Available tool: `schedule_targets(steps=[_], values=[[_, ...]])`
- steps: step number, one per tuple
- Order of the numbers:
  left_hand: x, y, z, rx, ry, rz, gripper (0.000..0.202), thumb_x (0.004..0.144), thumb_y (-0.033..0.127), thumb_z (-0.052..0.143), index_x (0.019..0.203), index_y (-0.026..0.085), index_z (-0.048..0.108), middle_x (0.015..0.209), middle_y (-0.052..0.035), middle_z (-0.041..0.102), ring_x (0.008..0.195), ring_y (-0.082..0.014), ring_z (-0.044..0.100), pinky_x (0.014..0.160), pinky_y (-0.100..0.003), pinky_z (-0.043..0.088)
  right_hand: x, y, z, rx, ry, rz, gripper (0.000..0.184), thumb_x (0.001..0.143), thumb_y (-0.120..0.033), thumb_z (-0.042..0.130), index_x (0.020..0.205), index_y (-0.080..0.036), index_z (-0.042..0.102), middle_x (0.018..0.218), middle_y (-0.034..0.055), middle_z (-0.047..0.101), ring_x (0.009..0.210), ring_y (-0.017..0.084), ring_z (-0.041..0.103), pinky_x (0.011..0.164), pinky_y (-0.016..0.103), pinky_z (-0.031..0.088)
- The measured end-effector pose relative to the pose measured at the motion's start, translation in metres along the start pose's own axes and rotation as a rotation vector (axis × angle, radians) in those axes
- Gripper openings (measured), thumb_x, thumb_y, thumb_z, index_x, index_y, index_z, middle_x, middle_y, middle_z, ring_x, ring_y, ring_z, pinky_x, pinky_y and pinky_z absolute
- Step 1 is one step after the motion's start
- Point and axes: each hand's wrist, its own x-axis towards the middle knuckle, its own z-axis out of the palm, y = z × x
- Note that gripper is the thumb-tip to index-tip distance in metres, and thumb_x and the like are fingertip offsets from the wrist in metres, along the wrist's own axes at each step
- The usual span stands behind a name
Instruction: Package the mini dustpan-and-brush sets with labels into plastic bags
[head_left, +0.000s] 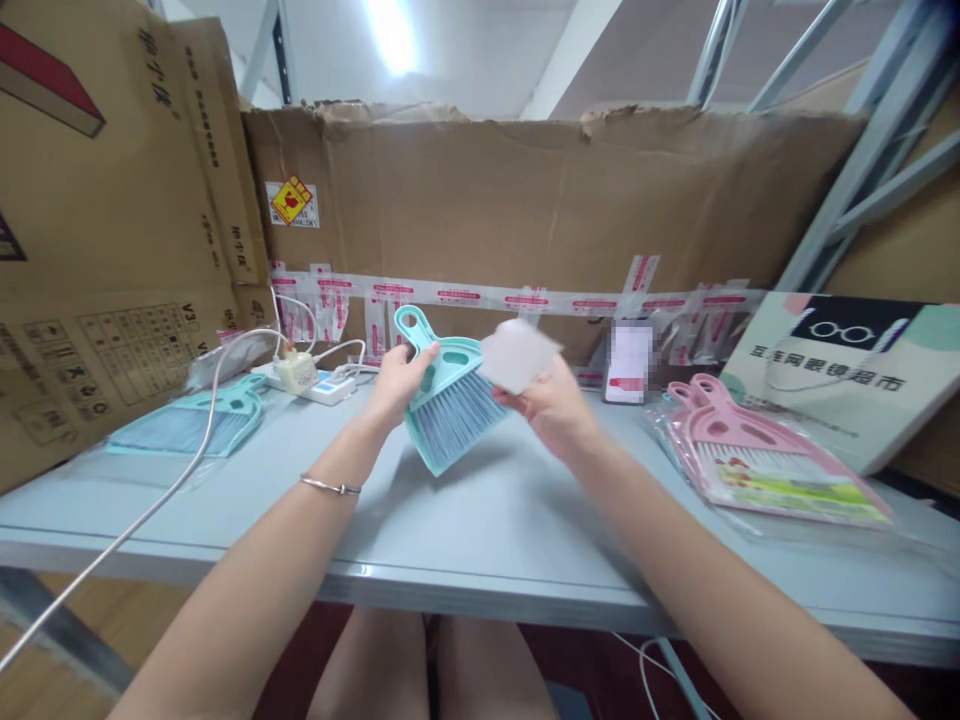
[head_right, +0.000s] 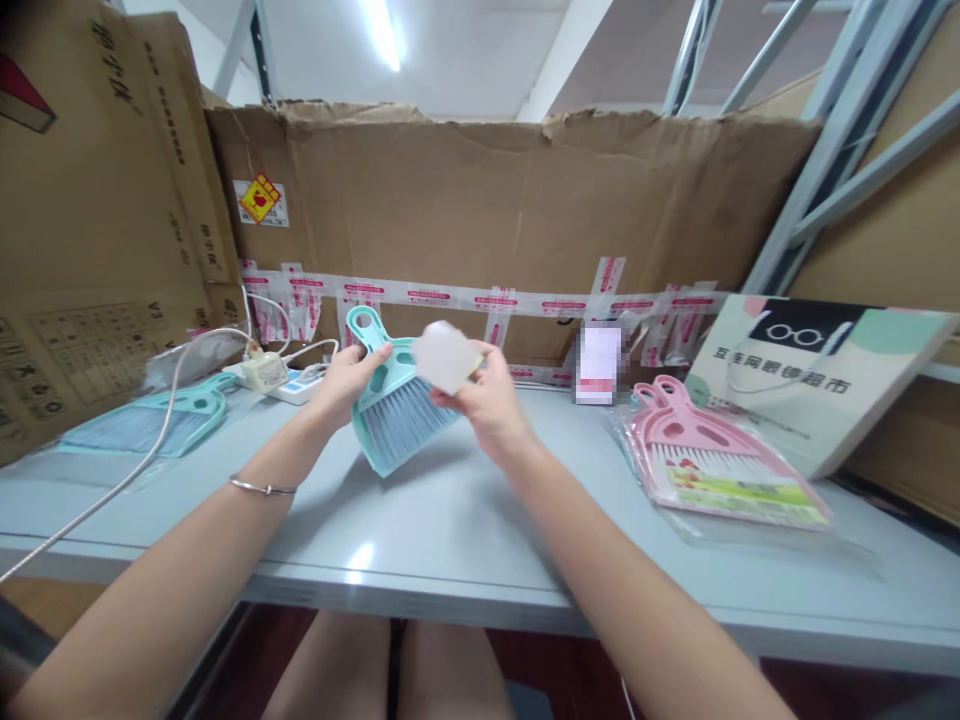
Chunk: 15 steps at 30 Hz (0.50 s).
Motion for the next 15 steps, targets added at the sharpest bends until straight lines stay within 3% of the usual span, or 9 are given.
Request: schedule_targets(steps=[4, 8, 11, 15], values=[[-0.002, 0.000, 0.006, -0.175, 0.004, -0.071, 0.030, 0.071, 0.041, 0.068, 0.079, 0.015, 0.057, 0.071, -0.0021, 0.062, 0.063, -0.0134, 0.057, 0.059, -0.024, 0.045, -0.011, 0.036, 0.022, -0.215, 0.024, -0.133, 0.049, 0.066, -0.024, 0.071, 0.102, -0.026, 0.039, 0.088, -0.0026, 0.062, 0.072, 0.014, 0.064, 0.065, 0.029, 0.053], [-0.007, 0.005, 0.009, -0.245, -0.039, -0.110, 0.030, 0.073, 0.042, 0.067, 0.080, 0.016, 0.054, 0.076, -0.0033, 0.065, 0.066, -0.0146, 0.061, 0.062, -0.027, 0.049, -0.007, 0.044, 0.015, -0.356, 0.053, -0.261, 0.043, 0.071, -0.028, 0.066, 0.104, -0.025, 0.038, 0.093, 0.0009, 0.061, 0.071, 0.016, 0.064, 0.065, 0.031, 0.051], [-0.010, 0.008, 0.007, -0.195, -0.063, -0.119, 0.039, 0.066, 0.047, 0.073, 0.082, 0.015, 0.058, 0.081, -0.0061, 0.068, 0.071, -0.0178, 0.064, 0.067, -0.030, 0.051, 0.000, 0.042, 0.008, -0.427, 0.104, -0.312, 0.044, 0.070, -0.028, 0.066, 0.104, -0.025, 0.038, 0.092, 0.0014, 0.061, 0.068, 0.015, 0.061, 0.063, 0.030, 0.050], [-0.014, 0.010, 0.004, -0.201, -0.321, -0.119, 0.048, 0.053, 0.039, 0.082, 0.091, 0.013, 0.066, 0.096, -0.0105, 0.070, 0.086, -0.0232, 0.066, 0.078, -0.035, 0.053, 0.006, 0.042, 0.001, -0.550, 0.157, -0.376, 0.043, 0.073, -0.028, 0.063, 0.107, -0.024, 0.037, 0.084, -0.0001, 0.059, 0.069, 0.016, 0.057, 0.065, 0.032, 0.047]])
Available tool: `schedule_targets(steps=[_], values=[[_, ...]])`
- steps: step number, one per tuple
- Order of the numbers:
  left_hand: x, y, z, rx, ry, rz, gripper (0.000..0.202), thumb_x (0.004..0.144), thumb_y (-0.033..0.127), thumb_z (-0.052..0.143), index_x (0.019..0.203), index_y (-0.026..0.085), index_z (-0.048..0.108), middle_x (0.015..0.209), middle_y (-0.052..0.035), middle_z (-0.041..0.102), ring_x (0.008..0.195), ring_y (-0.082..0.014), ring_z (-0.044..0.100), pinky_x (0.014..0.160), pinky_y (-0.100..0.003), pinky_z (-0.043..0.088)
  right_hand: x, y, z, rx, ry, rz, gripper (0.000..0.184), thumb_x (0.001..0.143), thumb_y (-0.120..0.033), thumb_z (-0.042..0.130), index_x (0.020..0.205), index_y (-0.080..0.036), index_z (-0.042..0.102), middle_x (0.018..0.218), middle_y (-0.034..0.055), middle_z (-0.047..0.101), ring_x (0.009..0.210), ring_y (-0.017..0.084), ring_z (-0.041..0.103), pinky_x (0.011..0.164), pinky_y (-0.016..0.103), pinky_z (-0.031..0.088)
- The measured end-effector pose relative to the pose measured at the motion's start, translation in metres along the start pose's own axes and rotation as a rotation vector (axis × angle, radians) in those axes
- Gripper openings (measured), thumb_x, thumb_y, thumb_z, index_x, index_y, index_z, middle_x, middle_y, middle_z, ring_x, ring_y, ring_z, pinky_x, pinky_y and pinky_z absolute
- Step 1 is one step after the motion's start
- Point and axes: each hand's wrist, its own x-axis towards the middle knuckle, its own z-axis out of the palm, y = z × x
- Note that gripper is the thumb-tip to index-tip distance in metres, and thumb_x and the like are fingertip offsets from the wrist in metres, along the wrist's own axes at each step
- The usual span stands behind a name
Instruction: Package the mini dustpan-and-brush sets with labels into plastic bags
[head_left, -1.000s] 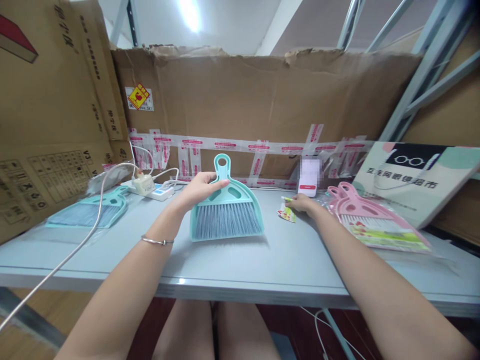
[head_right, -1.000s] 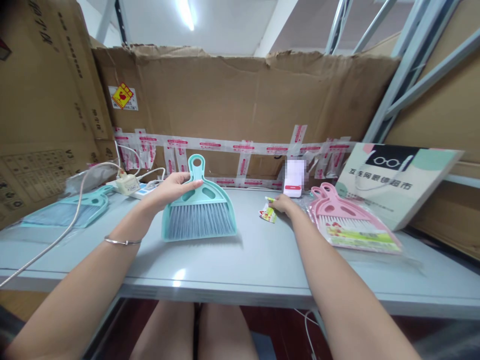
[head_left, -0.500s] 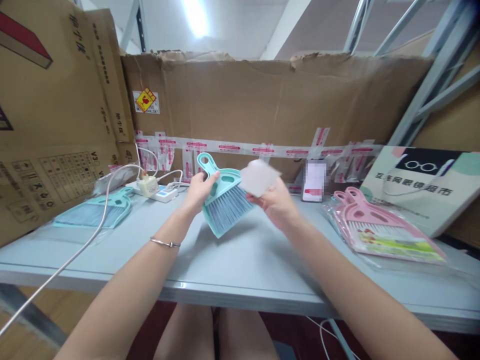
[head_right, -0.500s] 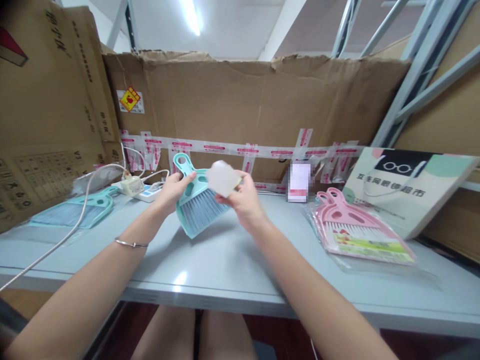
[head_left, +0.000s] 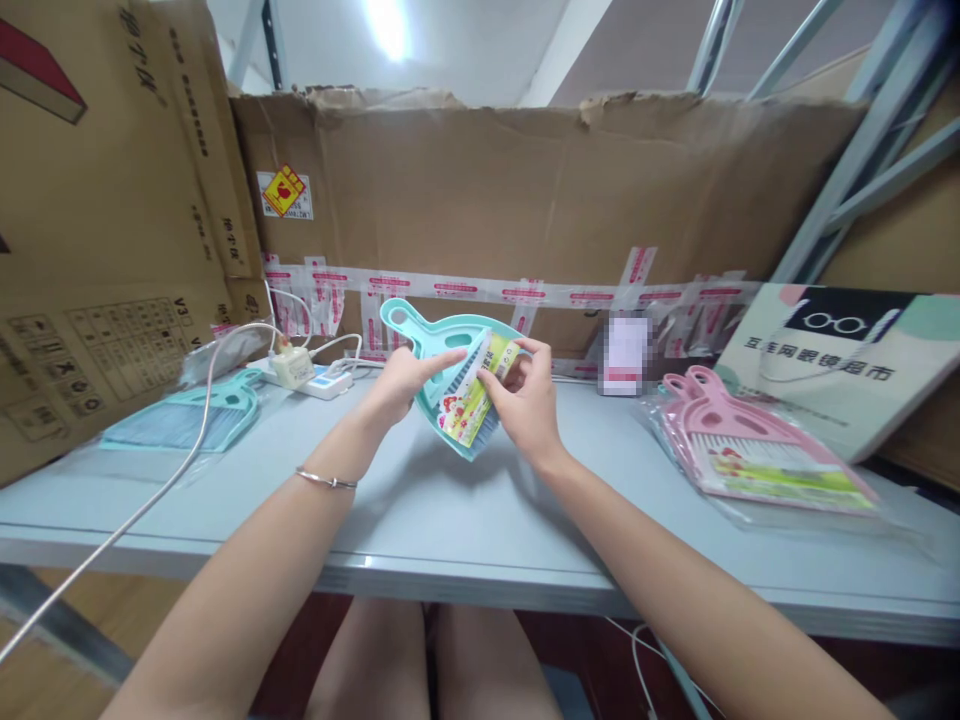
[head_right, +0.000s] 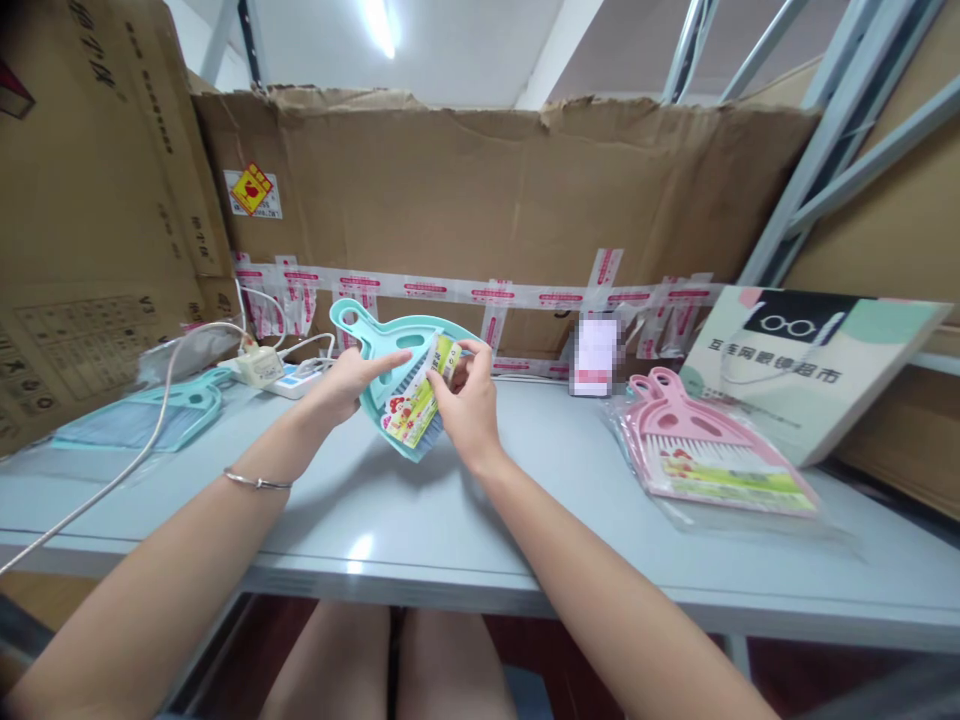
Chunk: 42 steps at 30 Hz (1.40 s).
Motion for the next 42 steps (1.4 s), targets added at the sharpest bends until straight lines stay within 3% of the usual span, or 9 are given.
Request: schedule_targets(steps=[4, 9, 13, 16, 20, 24, 32, 37, 42], values=[[-0.002, -0.001, -0.001, 0.041, -0.147, -0.053, 0.050, 0.046, 0.027, 0.086, 0.091, 0.014, 0.068, 0.098, -0.0105, 0.071, 0.087, -0.0244, 0.067, 0.079, -0.036, 0.053, 0.001, 0.003, -0.003, -0.159, 0.103, -0.096, 0.041, 0.072, -0.029, 0.063, 0.105, -0.024, 0.040, 0.099, 0.0041, 0.056, 0.090, 0.020, 0.053, 0.082, 0.038, 0.044], [-0.002, -0.001, -0.001, 0.063, -0.094, -0.066, 0.046, 0.046, 0.023, 0.085, 0.087, 0.012, 0.069, 0.092, -0.0106, 0.072, 0.085, -0.0254, 0.067, 0.077, -0.037, 0.054, 0.000, 0.006, -0.005, -0.304, 0.232, -0.142, 0.057, 0.066, -0.032, 0.070, 0.112, -0.023, 0.038, 0.112, 0.0080, 0.044, 0.103, 0.023, 0.044, 0.095, 0.042, 0.034], [0.000, 0.000, 0.000, -0.011, -0.021, -0.076, 0.047, 0.044, 0.019, 0.085, 0.087, 0.011, 0.068, 0.093, -0.0117, 0.072, 0.085, -0.0261, 0.067, 0.078, -0.039, 0.055, 0.003, 0.011, -0.004, -0.227, 0.361, -0.007, 0.080, 0.055, -0.035, 0.078, 0.120, -0.022, 0.032, 0.123, 0.0127, 0.036, 0.114, 0.026, 0.039, 0.101, 0.045, 0.032], [0.000, -0.001, 0.003, -0.101, 0.025, -0.085, 0.048, 0.043, 0.017, 0.084, 0.088, 0.010, 0.068, 0.095, -0.0127, 0.072, 0.086, -0.0258, 0.067, 0.079, -0.039, 0.054, 0.006, 0.015, -0.002, -0.035, 0.404, 0.234, 0.091, 0.046, -0.036, 0.083, 0.120, -0.021, 0.031, 0.129, 0.0149, 0.036, 0.116, 0.026, 0.043, 0.100, 0.043, 0.038], [0.001, -0.006, 0.006, -0.132, -0.014, -0.092, 0.047, 0.045, 0.017, 0.084, 0.089, 0.010, 0.068, 0.093, -0.0120, 0.072, 0.084, -0.0251, 0.067, 0.080, -0.039, 0.054, 0.006, 0.012, 0.003, 0.476, 0.205, 0.570, 0.068, 0.050, -0.031, 0.083, 0.107, -0.021, 0.046, 0.110, 0.0082, 0.060, 0.097, 0.021, 0.061, 0.084, 0.035, 0.053], [0.001, -0.010, 0.005, -0.116, -0.049, -0.074, 0.045, 0.048, 0.021, 0.084, 0.089, 0.010, 0.068, 0.094, -0.0121, 0.071, 0.084, -0.0238, 0.067, 0.081, -0.038, 0.053, 0.003, 0.002, 0.006, 0.772, 0.057, 0.712, 0.032, 0.060, -0.019, 0.077, 0.086, -0.014, 0.061, 0.082, 0.0063, 0.072, 0.076, 0.020, 0.068, 0.074, 0.033, 0.057], [-0.005, -0.006, 0.008, -0.052, -0.150, -0.110, 0.050, 0.055, 0.028, 0.082, 0.100, 0.015, 0.066, 0.105, -0.0115, 0.069, 0.092, -0.0237, 0.065, 0.082, -0.037, 0.051, 0.004, 0.005, 0.006, 0.844, 0.176, 0.648, 0.025, 0.059, -0.013, 0.077, 0.079, -0.016, 0.062, 0.072, 0.0018, 0.073, 0.066, 0.018, 0.069, 0.069, 0.032, 0.058], [-0.008, -0.011, 0.014, 0.023, -0.121, -0.152, 0.054, 0.049, 0.023, 0.084, 0.099, 0.014, 0.065, 0.104, -0.0128, 0.069, 0.092, -0.0257, 0.065, 0.078, -0.038, 0.051, 0.005, 0.007, 0.003, 0.845, 0.241, 0.657, 0.022, 0.062, -0.013, 0.075, 0.079, -0.016, 0.062, 0.069, 0.0010, 0.072, 0.062, 0.019, 0.068, 0.069, 0.035, 0.059], [-0.005, -0.014, 0.012, 0.078, -0.166, -0.032, 0.052, 0.047, 0.018, 0.084, 0.095, 0.012, 0.065, 0.102, -0.0132, 0.069, 0.095, -0.0259, 0.064, 0.084, -0.038, 0.050, 0.008, 0.009, -0.002, 0.837, 0.148, 0.709, 0.023, 0.063, -0.013, 0.074, 0.083, -0.015, 0.063, 0.077, 0.0040, 0.073, 0.069, 0.020, 0.069, 0.072, 0.036, 0.059]])
